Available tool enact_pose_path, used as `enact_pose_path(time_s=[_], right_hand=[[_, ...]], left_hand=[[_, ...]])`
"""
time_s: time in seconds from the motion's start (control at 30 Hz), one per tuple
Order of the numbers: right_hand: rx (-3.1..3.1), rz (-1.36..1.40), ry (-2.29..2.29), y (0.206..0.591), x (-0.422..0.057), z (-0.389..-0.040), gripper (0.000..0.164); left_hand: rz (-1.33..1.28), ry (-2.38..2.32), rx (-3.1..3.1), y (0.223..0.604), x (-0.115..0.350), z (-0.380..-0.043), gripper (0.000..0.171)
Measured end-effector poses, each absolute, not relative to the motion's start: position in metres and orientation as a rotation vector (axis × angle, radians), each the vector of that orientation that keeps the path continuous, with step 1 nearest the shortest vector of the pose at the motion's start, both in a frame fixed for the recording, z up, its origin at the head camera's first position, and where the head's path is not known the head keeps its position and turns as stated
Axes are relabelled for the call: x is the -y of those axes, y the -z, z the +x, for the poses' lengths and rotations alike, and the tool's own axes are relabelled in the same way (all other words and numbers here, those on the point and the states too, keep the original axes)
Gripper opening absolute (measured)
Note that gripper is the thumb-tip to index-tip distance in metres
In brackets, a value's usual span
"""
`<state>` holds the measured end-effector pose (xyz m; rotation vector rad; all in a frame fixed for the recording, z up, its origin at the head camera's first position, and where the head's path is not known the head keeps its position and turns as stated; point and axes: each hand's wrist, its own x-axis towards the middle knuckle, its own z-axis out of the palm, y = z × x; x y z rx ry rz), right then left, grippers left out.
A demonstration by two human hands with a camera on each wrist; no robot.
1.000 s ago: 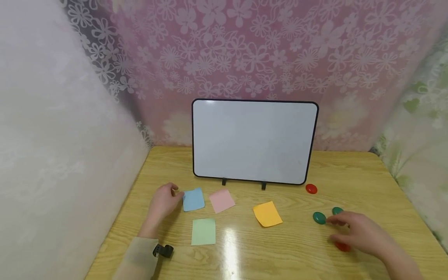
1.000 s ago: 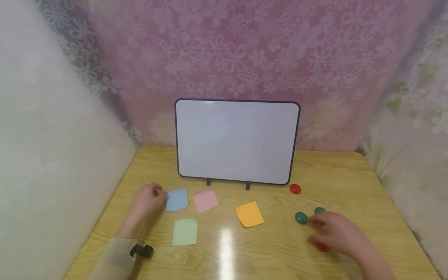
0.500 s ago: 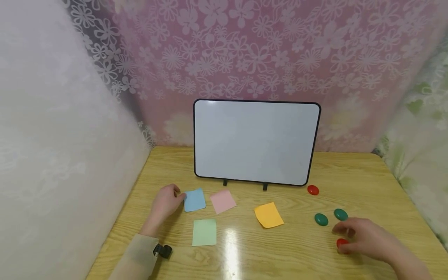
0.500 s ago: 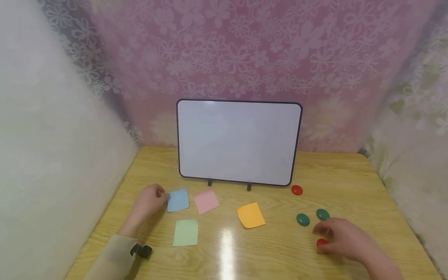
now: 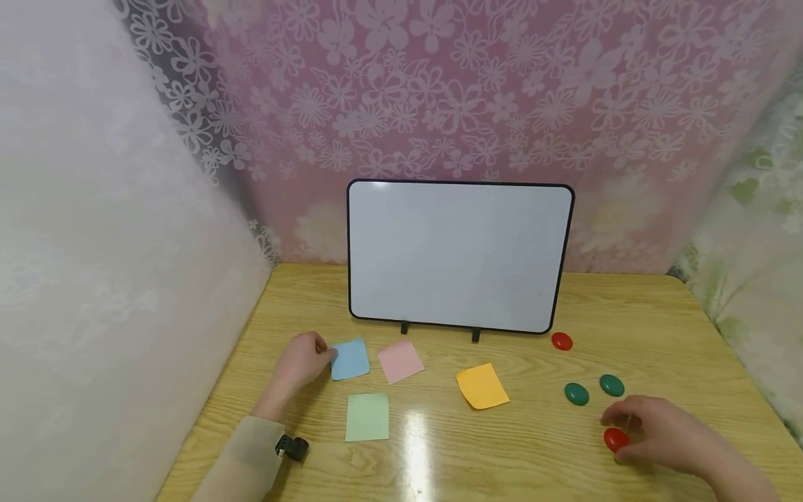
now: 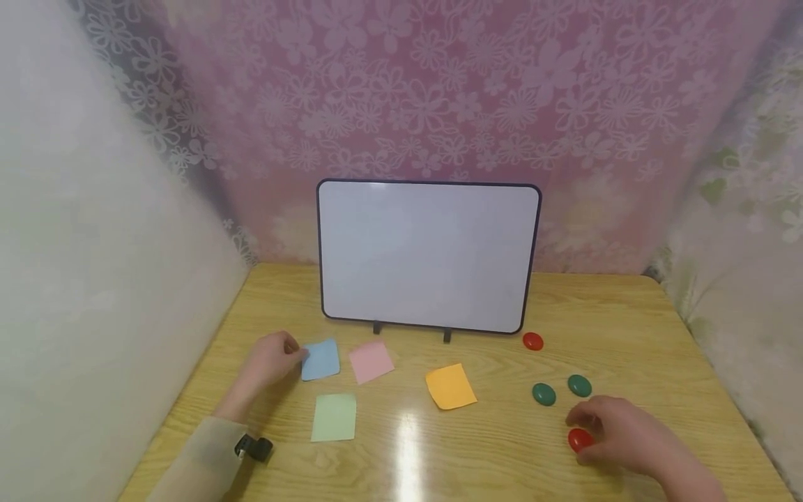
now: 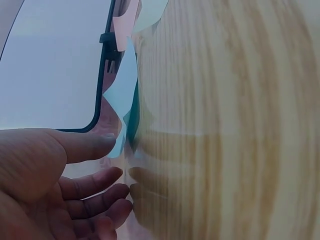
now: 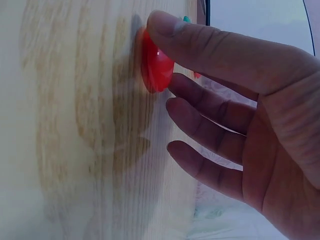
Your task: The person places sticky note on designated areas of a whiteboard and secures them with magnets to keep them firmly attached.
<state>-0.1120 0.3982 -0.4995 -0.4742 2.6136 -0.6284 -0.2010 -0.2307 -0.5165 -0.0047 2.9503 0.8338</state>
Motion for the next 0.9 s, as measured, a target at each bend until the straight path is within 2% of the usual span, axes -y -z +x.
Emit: enact_pose_path(time_s=[0.33, 0.9], right_hand=[[-2.645, -0.51, 0.592, 0.5044, -0.404, -0.1157, 0.048], [-2.663, -0.511, 0.566, 0.5083, -0.4075, -0.1217, 0.044]], left_hand=[[-0.034, -0.778, -2.958, 0.5198, 0.2269, -0.2039, 0.025], [-0.04, -0.763, -2.976, 0.5172, 0.2208, -0.2064, 0.017]])
